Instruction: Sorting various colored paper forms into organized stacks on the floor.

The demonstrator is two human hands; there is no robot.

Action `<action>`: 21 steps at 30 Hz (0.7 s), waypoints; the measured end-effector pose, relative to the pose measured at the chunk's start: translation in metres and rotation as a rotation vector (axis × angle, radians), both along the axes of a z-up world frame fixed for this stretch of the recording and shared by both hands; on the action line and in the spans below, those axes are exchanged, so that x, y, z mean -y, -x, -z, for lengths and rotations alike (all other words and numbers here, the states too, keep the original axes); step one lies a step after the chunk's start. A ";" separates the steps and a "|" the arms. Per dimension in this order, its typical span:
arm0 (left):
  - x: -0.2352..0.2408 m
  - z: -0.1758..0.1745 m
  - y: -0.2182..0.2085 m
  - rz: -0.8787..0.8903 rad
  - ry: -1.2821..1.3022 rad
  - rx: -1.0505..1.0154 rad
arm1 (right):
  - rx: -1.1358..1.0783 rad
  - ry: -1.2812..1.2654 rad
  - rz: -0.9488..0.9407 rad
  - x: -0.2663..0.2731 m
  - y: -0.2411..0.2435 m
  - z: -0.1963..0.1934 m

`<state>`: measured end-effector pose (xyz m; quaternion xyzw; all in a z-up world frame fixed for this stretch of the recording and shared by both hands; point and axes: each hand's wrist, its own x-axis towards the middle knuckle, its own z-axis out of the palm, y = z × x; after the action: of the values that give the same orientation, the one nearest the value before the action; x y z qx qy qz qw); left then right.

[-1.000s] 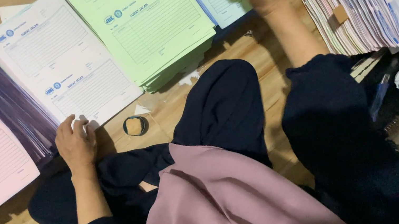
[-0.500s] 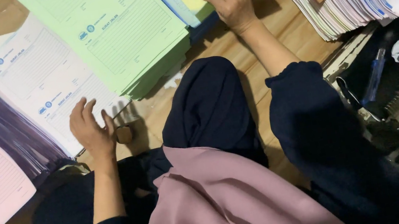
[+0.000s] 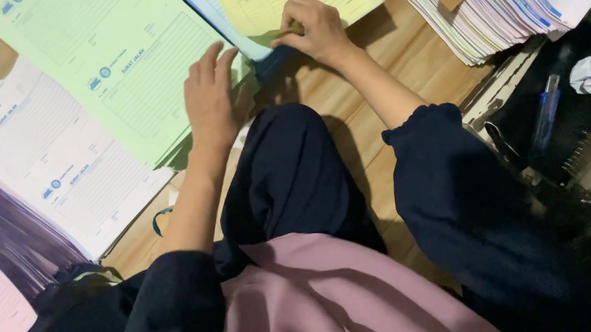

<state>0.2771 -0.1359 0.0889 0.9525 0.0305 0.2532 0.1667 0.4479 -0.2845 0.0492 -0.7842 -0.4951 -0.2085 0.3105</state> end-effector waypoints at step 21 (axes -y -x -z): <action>-0.004 0.049 -0.047 -0.181 0.068 -0.037 | -0.303 0.047 0.188 0.034 -0.077 0.000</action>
<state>0.3245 -0.1317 0.0398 0.9442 0.1280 0.2482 0.1748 0.5246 -0.3182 0.0489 -0.8565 -0.3719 -0.1044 0.3422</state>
